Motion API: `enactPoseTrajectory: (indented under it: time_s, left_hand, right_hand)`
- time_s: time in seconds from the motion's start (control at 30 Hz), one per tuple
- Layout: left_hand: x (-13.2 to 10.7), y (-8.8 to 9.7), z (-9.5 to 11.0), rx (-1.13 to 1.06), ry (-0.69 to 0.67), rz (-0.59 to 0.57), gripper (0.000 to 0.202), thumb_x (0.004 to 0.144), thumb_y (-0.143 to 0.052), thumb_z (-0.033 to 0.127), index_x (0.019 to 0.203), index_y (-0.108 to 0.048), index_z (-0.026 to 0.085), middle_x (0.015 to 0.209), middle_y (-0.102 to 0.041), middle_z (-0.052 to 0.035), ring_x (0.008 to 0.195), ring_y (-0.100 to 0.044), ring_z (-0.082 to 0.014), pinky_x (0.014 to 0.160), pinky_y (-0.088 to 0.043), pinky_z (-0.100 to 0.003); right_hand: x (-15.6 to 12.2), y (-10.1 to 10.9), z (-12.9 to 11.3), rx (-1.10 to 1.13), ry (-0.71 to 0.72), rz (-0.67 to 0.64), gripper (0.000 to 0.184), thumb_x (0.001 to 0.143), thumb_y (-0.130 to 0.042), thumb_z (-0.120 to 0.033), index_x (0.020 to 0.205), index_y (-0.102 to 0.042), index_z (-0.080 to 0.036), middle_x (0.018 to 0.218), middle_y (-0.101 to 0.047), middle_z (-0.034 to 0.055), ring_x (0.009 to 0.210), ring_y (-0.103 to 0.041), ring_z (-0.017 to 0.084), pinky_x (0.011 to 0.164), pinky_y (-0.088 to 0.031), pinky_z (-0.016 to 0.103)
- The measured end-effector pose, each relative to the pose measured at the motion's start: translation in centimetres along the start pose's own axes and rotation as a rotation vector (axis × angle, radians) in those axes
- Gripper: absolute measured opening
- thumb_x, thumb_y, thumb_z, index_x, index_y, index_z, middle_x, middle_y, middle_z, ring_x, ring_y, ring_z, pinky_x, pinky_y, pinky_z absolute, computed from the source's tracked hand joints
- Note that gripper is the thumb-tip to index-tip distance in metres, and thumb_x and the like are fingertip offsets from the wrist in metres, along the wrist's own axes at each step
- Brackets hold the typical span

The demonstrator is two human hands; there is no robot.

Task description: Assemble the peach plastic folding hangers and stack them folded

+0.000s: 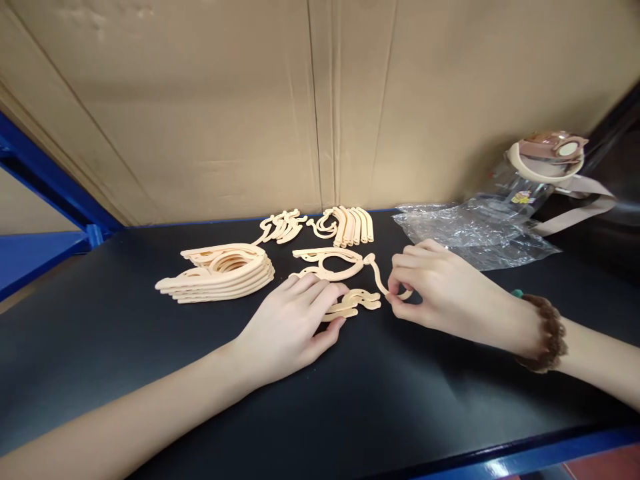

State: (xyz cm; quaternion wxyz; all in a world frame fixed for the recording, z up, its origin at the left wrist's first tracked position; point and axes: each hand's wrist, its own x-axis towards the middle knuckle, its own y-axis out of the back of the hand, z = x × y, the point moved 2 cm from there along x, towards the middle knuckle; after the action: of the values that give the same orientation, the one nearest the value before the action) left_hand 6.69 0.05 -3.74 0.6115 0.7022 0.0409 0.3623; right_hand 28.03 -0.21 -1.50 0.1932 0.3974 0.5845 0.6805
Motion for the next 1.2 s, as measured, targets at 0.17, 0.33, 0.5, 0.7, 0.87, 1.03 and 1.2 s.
enactPoseTrajectory:
  time_s: [0.17, 0.33, 0.5, 0.7, 0.87, 1.03, 1.2]
  left_hand:
    - [0.1, 0.1, 0.3, 0.016, -0.027, 0.008, 0.016, 0.088, -0.052, 0.019, 0.103, -0.055, 0.016, 0.098, -0.066, -0.0057, 0.086, -0.06, -0.0202, 0.074, -0.046, -0.033]
    - [0.2, 0.1, 0.2, 0.027, -0.024, -0.016, 0.013, 0.088, -0.053, 0.019, 0.1, -0.055, 0.016, 0.094, -0.065, -0.0049, 0.086, -0.059, -0.0205, 0.074, -0.044, -0.033]
    - [0.3, 0.1, 0.3, 0.013, -0.007, -0.032, 0.013, 0.088, -0.054, 0.021, 0.1, -0.055, 0.016, 0.095, -0.065, -0.0043, 0.086, -0.058, -0.0198, 0.075, -0.043, -0.032]
    - [0.5, 0.0, 0.4, -0.002, -0.005, -0.036, 0.013, 0.089, -0.054, 0.023, 0.1, -0.053, 0.016, 0.097, -0.065, -0.004, 0.087, -0.057, -0.0197, 0.076, -0.043, -0.032]
    - [0.5, -0.2, 0.2, -0.012, 0.0, -0.044, 0.013, 0.089, -0.054, 0.024, 0.099, -0.053, 0.017, 0.096, -0.065, -0.0036, 0.087, -0.057, -0.02, 0.076, -0.043, -0.033]
    - [0.5, -0.2, 0.1, -0.014, 0.002, -0.045, 0.012, 0.089, -0.054, 0.023, 0.099, -0.053, 0.017, 0.097, -0.064, -0.0035, 0.086, -0.057, -0.0196, 0.075, -0.043, -0.033]
    - [0.6, -0.1, 0.1, -0.015, -0.001, -0.046, 0.012, 0.089, -0.054, 0.022, 0.099, -0.053, 0.017, 0.097, -0.064, -0.0036, 0.087, -0.057, -0.0198, 0.076, -0.043, -0.033]
  right_hand:
    - [-0.8, 0.1, -0.6, -0.072, -0.015, -0.104, 0.019, 0.078, -0.055, -0.016, 0.06, -0.056, -0.018, 0.062, -0.056, 0.0001, 0.066, -0.049, 0.016, 0.07, -0.032, 0.033]
    - [-1.3, 0.2, -0.8, -0.073, -0.028, -0.154, 0.018, 0.077, -0.054, -0.014, 0.059, -0.056, -0.018, 0.063, -0.056, -0.0002, 0.066, -0.049, 0.015, 0.069, -0.03, 0.032]
    - [-1.5, 0.2, -0.9, -0.063, -0.021, -0.175, 0.021, 0.079, -0.054, -0.015, 0.058, -0.054, -0.017, 0.065, -0.056, -0.0005, 0.067, -0.049, 0.014, 0.069, -0.029, 0.032]
    - [-1.6, 0.3, -0.8, -0.045, 0.007, -0.17, 0.02, 0.078, -0.054, -0.014, 0.059, -0.054, -0.017, 0.066, -0.055, -0.001, 0.066, -0.047, 0.014, 0.069, -0.027, 0.031]
    - [-1.7, 0.4, -0.8, -0.038, 0.034, -0.18, 0.021, 0.079, -0.053, -0.015, 0.058, -0.051, -0.017, 0.065, -0.054, -0.0012, 0.064, -0.044, 0.014, 0.069, -0.027, 0.031]
    - [-1.6, 0.3, -0.8, -0.017, 0.073, -0.188, 0.02, 0.08, -0.053, -0.016, 0.06, -0.052, -0.017, 0.066, -0.054, -0.0013, 0.064, -0.042, 0.014, 0.068, -0.027, 0.031]
    - [-1.5, 0.5, -0.6, 0.02, 0.098, -0.195, 0.023, 0.083, -0.052, -0.018, 0.061, -0.055, -0.018, 0.064, -0.055, -0.0011, 0.064, -0.044, 0.014, 0.069, -0.028, 0.031]
